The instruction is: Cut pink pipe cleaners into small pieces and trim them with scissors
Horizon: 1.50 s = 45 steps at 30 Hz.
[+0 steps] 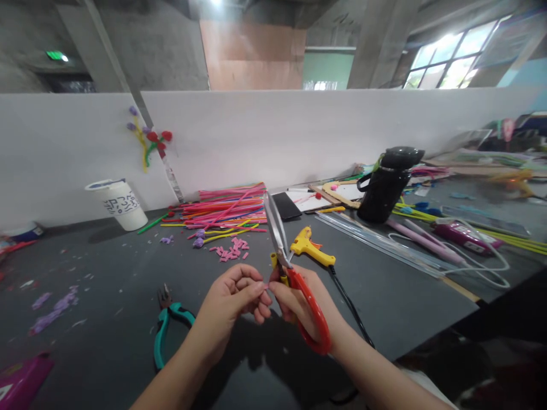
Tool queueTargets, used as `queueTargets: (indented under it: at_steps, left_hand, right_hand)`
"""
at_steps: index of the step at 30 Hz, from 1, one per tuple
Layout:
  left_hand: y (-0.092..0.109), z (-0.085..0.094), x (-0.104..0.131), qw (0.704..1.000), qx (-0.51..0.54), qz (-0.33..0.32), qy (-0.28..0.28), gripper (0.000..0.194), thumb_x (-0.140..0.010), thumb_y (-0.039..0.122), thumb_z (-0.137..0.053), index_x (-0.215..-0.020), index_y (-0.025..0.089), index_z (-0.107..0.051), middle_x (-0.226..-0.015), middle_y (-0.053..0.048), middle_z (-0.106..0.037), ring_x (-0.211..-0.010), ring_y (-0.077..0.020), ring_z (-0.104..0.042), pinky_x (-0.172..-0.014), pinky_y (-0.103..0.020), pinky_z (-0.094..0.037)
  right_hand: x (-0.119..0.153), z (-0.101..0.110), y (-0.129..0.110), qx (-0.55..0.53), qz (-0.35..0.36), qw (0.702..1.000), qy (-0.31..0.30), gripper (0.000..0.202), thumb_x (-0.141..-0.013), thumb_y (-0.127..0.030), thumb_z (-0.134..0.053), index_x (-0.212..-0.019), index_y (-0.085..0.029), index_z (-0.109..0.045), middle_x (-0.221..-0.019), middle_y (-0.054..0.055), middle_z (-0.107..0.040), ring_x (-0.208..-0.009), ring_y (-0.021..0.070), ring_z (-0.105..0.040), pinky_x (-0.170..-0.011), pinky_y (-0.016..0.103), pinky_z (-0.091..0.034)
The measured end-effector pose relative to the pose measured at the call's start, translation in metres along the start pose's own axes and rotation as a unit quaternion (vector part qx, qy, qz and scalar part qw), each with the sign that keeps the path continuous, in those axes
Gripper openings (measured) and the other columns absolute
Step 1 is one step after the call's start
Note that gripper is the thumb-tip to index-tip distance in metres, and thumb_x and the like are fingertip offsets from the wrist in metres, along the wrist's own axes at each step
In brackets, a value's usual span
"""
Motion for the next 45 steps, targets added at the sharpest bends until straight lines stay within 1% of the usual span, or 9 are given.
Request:
queueTargets:
  at_steps: [4,8,15,19,22,28,34,39,45]
  left_hand:
    - [0.001,0.007,-0.001,0.996,-0.077,0.001,0.040,0.016,-0.072,0.032,-0.052,-0.074,0.017,-0.051,-0.041,0.005,-0.052,-0.028,-0.0048,-0.035,-0.031,-0.015,-0.022]
    - [0.006,0.012,-0.003,0.987,-0.150,-0.048,0.034,0.022,-0.057,0.012,-0.061,-0.079,0.016,-0.059,-0.060,0.002,-0.056,-0.050,-0.0083,-0.047,-0.044,-0.017,-0.034]
    - [0.003,0.009,-0.003,0.972,-0.232,-0.035,0.008,0.008,-0.064,0.020,-0.057,-0.065,0.015,-0.063,-0.060,0.000,-0.056,-0.055,-0.0118,-0.047,-0.047,-0.020,-0.034]
    - [0.003,0.006,-0.004,0.967,-0.251,-0.046,0.028,0.006,-0.063,0.018,-0.058,-0.061,0.016,-0.062,-0.060,-0.001,-0.057,-0.057,-0.0131,-0.050,-0.053,-0.021,-0.037]
    - [0.002,0.006,-0.004,0.973,-0.220,-0.053,0.033,0.003,-0.060,0.017,-0.061,-0.061,0.015,-0.063,-0.063,-0.002,-0.060,-0.063,-0.0153,-0.053,-0.061,-0.023,-0.039]
    - [0.005,0.021,-0.004,0.990,-0.081,-0.053,0.099,0.009,-0.062,0.021,-0.063,-0.068,0.014,-0.061,-0.054,0.002,-0.056,-0.051,-0.0101,-0.048,-0.052,-0.021,-0.039]
    - [0.022,0.033,0.001,0.980,0.059,-0.124,0.142,0.004,-0.066,0.018,-0.061,-0.068,0.016,-0.059,-0.062,0.002,-0.060,-0.057,-0.0091,-0.053,-0.059,-0.021,-0.043]
    - [0.028,0.034,0.006,0.970,0.088,-0.160,0.160,0.002,-0.067,0.016,-0.060,-0.069,0.017,-0.060,-0.065,0.002,-0.059,-0.061,-0.0096,-0.053,-0.059,-0.021,-0.043]
    - [0.030,0.034,0.008,0.970,0.066,-0.179,0.152,0.004,-0.069,0.016,-0.058,-0.069,0.016,-0.061,-0.065,0.002,-0.058,-0.061,-0.0091,-0.052,-0.059,-0.021,-0.043]
  right_hand:
    - [-0.003,0.006,-0.001,0.007,0.044,0.999,-0.022,0.010,-0.069,-0.024,-0.045,-0.061,-0.019,-0.042,-0.035,-0.009,-0.036,-0.034,0.0073,-0.036,-0.038,0.018,-0.032]
    - [-0.007,0.008,0.010,0.045,0.011,0.997,-0.057,0.005,-0.067,-0.021,-0.045,-0.063,-0.019,-0.044,-0.037,-0.009,-0.036,-0.033,0.0071,-0.036,-0.035,0.017,-0.030]
    - [-0.007,-0.001,0.017,0.099,0.033,0.991,-0.078,0.004,-0.064,-0.017,-0.043,-0.060,-0.019,-0.043,-0.047,-0.008,-0.035,-0.038,0.0061,-0.038,-0.037,0.015,-0.030]
    - [-0.007,0.000,0.014,0.140,0.074,0.987,-0.039,0.005,-0.066,-0.017,-0.043,-0.061,-0.017,-0.045,-0.048,-0.007,-0.037,-0.042,0.0062,-0.039,-0.041,0.015,-0.029]
    - [-0.008,0.002,0.013,0.173,0.102,0.980,-0.015,0.007,-0.068,-0.017,-0.043,-0.062,-0.017,-0.047,-0.049,-0.007,-0.040,-0.045,0.0071,-0.040,-0.043,0.016,-0.028]
    - [-0.005,0.009,0.002,0.267,0.127,0.955,0.033,0.012,-0.070,-0.030,-0.050,-0.073,-0.019,-0.046,-0.057,-0.005,-0.047,-0.050,0.0095,-0.040,-0.047,0.019,-0.029]
    - [0.005,0.006,0.003,0.352,0.127,0.927,-0.004,0.019,-0.072,-0.034,-0.050,-0.085,-0.020,-0.045,-0.075,0.001,-0.054,-0.062,0.0140,-0.048,-0.054,0.022,-0.032]
    - [0.009,0.004,0.008,0.442,0.158,0.883,0.001,0.030,-0.074,-0.045,-0.047,-0.087,-0.018,-0.048,-0.073,0.004,-0.057,-0.062,0.0166,-0.051,-0.053,0.024,-0.029]
    - [0.010,0.002,0.011,0.516,0.193,0.834,0.027,0.026,-0.076,-0.042,-0.042,-0.080,-0.017,-0.048,-0.063,0.003,-0.057,-0.053,0.0158,-0.051,-0.048,0.023,-0.026]
Point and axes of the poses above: each hand's wrist, its own x-axis away from the middle knuckle, its own z-axis out of the back of the hand, y = z × x, the point moved 5 cm from there along -x, towards the middle knuckle
